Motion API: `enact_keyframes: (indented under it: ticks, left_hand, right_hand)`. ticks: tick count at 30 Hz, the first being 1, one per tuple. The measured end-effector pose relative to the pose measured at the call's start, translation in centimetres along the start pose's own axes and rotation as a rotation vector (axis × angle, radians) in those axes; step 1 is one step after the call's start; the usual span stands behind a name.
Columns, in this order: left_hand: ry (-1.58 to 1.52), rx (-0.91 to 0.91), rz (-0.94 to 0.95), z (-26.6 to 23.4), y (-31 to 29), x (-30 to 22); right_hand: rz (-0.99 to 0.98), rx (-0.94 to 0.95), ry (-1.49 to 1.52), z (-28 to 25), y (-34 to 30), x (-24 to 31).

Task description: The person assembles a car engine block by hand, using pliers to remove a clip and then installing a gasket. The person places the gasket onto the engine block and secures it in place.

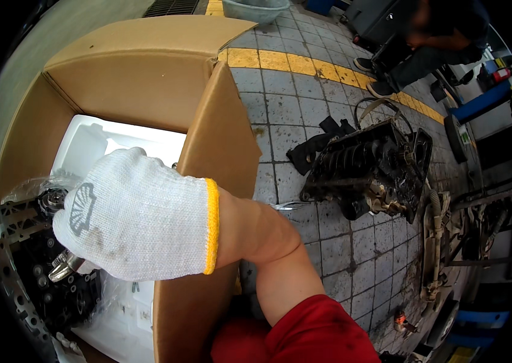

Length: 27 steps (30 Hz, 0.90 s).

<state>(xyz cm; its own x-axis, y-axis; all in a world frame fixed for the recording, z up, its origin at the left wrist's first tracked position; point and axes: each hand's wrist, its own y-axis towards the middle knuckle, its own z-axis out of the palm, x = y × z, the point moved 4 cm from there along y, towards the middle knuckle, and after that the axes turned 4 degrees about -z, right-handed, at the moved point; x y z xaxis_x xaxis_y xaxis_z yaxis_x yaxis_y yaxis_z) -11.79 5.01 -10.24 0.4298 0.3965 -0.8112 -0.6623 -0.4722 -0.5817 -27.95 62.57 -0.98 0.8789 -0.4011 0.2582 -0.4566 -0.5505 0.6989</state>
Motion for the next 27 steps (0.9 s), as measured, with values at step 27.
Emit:
enact_keyframes:
  ticks: [27]
  left_hand:
    - [-0.344,0.459,-0.203,3.5,-2.9,0.7]
  right_hand:
    - [-0.11,-0.037,-0.251,-0.7,0.0,0.7]
